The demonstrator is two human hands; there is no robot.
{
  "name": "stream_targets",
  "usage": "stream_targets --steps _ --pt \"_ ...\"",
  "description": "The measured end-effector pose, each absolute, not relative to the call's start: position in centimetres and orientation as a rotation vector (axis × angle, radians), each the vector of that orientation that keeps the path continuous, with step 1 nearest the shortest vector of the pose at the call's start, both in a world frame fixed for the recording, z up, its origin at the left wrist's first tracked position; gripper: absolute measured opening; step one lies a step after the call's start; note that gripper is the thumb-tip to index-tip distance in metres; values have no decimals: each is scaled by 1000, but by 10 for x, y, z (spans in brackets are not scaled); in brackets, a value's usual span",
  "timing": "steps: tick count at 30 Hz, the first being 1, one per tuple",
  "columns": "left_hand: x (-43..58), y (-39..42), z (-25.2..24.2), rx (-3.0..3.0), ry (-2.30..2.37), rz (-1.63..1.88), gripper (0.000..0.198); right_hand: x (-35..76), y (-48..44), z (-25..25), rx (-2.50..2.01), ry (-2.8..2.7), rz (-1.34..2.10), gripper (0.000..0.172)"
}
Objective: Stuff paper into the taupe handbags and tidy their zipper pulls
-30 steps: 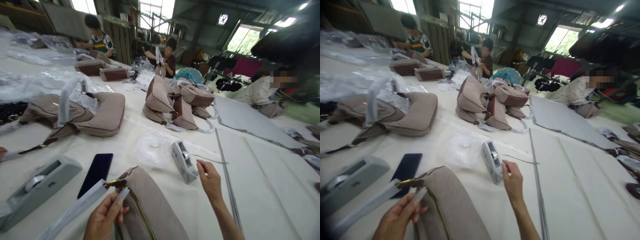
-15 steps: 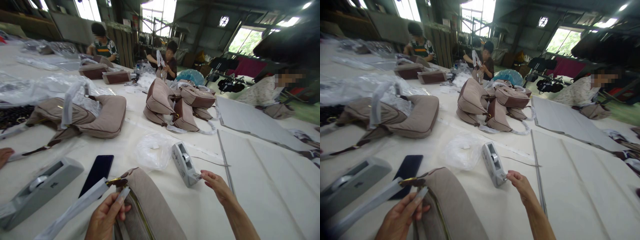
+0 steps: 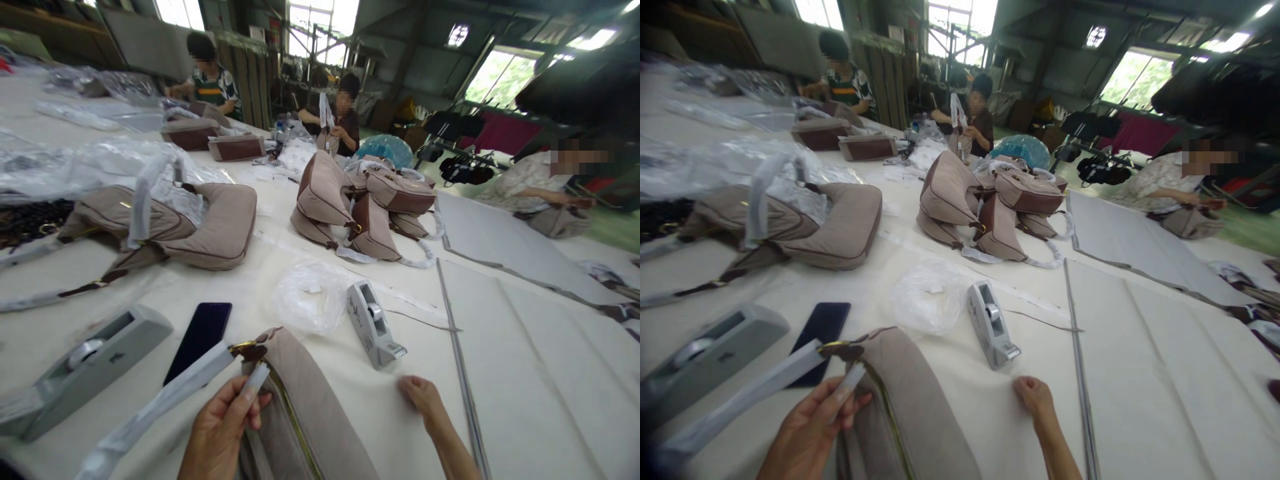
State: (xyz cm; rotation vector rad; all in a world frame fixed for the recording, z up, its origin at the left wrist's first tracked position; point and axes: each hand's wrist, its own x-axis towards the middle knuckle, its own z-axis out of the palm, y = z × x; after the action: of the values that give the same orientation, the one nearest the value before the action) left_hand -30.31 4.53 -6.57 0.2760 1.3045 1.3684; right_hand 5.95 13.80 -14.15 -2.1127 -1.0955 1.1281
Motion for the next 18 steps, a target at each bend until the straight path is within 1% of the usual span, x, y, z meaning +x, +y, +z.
stream_targets --steps 2,4,5,8,12,15,18 --pt "-301 45 -67 291 1302 1384 30 62 131 -132 -2151 -1118 1032 41" --pt "-297 44 -68 331 1309 1412 28 60 131 -110 -2123 -1182 940 45" --pt "-294 44 -68 359 1316 1432 27 54 134 -97 -2072 -1245 925 45" --pt "-288 45 -66 437 1370 1461 25 12 148 -53 -1815 -1481 1117 37" --pt "-285 44 -59 495 1450 1455 26 -84 149 -8 -1385 -1922 1534 30" --pt "-284 42 -57 512 1466 1453 28 -145 142 3 -1104 -2102 1690 32" --pt "-285 41 -58 499 1440 1463 27 -176 141 -5 -1087 -2098 1759 34"
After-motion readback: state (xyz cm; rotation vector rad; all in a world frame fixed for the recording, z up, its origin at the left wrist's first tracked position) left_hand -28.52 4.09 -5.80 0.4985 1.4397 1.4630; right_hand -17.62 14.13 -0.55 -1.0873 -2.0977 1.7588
